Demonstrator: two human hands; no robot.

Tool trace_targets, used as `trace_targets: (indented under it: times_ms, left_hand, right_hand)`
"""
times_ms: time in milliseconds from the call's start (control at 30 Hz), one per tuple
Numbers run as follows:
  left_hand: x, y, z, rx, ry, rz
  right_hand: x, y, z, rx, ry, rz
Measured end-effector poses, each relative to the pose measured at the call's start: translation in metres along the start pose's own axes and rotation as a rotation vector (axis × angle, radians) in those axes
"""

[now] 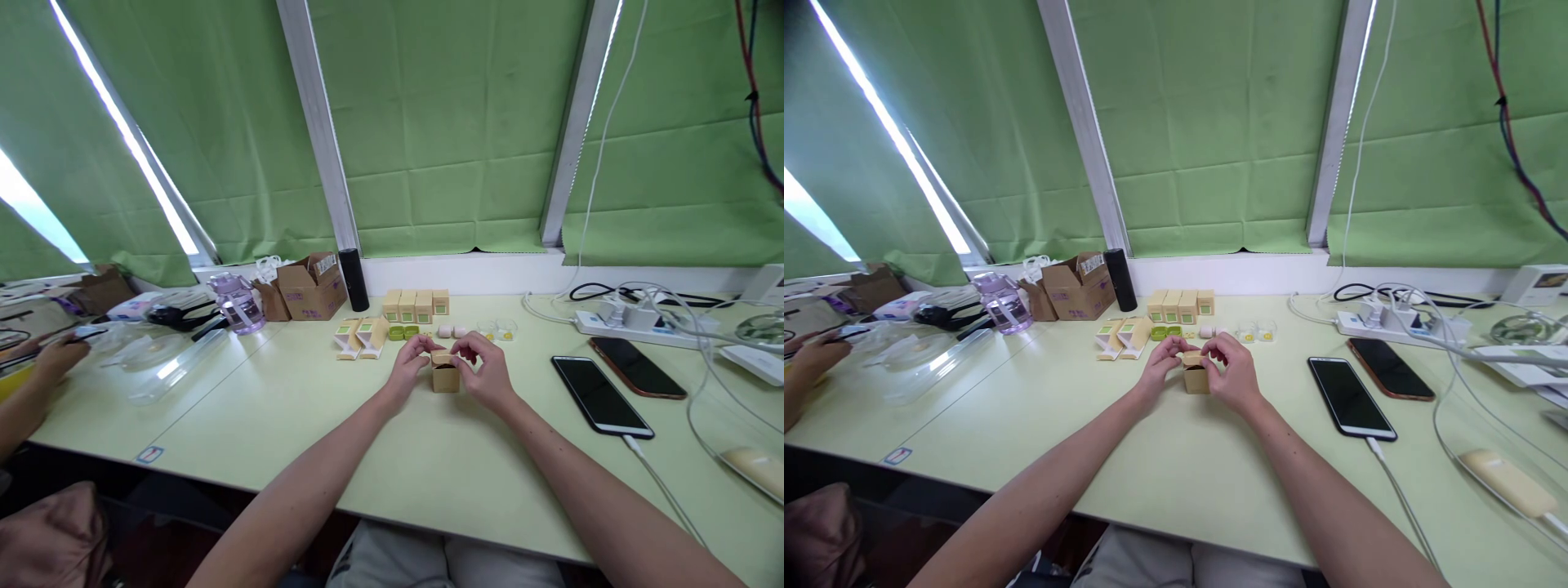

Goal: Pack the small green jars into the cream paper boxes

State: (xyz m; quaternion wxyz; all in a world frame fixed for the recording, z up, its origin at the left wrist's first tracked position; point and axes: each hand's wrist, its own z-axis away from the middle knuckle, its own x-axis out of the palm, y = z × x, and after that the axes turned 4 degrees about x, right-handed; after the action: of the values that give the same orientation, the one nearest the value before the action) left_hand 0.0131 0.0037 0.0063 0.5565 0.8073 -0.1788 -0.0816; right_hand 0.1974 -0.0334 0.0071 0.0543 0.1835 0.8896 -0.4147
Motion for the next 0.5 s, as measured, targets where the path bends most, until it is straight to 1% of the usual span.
trace_targets:
  times_ms: [233, 400, 500]
  left_hand:
    - [0.0046, 0.0061, 0.0056, -0.017, -0.017, 0.003]
    - [0.0059, 0.0065, 0.0067, -0.021, -0.039, -0.003]
    - [0.0055, 0.0054, 0.0063, -0.021, -0.043, -0.002]
  right_hand:
    - [0.0002, 0.0090, 0.0020, -0.162, -0.027, 0.116]
    - [-0.0009, 0.0075, 0.0020, -0.239, -0.026, 0.152]
    - [-0.0009, 0.0078, 0.0024, -0.261, -0.025, 0.158]
